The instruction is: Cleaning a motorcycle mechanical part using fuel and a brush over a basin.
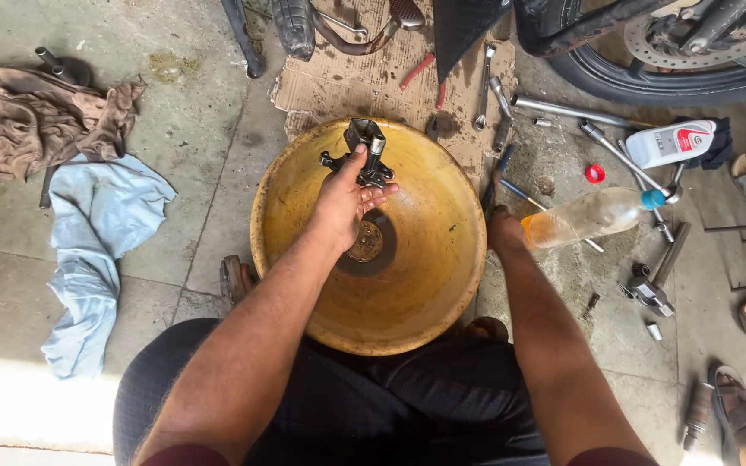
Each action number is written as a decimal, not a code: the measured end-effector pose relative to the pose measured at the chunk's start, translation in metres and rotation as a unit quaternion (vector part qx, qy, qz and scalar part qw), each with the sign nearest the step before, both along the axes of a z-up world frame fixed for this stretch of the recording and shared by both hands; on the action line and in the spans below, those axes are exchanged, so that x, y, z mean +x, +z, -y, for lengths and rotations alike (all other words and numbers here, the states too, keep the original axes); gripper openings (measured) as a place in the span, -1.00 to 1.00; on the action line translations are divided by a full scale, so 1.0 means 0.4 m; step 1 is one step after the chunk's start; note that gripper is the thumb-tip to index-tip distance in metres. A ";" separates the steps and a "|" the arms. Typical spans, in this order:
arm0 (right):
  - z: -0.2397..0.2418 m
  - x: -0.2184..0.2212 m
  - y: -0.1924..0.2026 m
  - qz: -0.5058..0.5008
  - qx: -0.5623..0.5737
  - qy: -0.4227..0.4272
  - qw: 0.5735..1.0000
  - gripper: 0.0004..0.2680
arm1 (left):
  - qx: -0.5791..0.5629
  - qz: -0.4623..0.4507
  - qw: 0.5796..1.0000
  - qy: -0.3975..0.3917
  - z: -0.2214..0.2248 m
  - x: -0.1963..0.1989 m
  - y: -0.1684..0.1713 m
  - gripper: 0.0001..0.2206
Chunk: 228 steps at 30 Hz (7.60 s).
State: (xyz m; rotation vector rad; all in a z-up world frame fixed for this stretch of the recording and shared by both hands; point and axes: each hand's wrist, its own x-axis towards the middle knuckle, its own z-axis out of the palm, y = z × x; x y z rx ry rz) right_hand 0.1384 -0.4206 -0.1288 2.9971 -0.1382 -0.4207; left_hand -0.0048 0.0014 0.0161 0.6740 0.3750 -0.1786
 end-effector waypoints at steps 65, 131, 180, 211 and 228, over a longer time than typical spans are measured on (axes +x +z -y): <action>-0.409 -0.420 0.542 -0.156 0.638 0.083 0.750 -0.85 | -0.001 0.179 0.982 0.065 0.115 -0.057 0.010 -0.57; -0.586 -0.516 0.499 0.108 0.395 0.123 0.904 -0.87 | 0.324 0.235 0.894 0.202 0.079 -0.075 0.017 -0.50; -0.445 -0.474 0.709 -0.032 0.309 0.048 0.949 -0.78 | -0.044 -0.014 0.996 0.070 0.005 -0.001 -0.005 -0.39; -0.570 -0.511 0.486 0.177 0.134 0.261 0.939 -0.90 | 0.396 0.170 0.880 0.199 0.080 -0.051 -0.020 -0.48; -0.556 -0.517 0.558 -0.049 0.255 0.289 0.922 -0.76 | 0.308 0.129 0.932 0.141 0.076 -0.034 -0.050 -0.52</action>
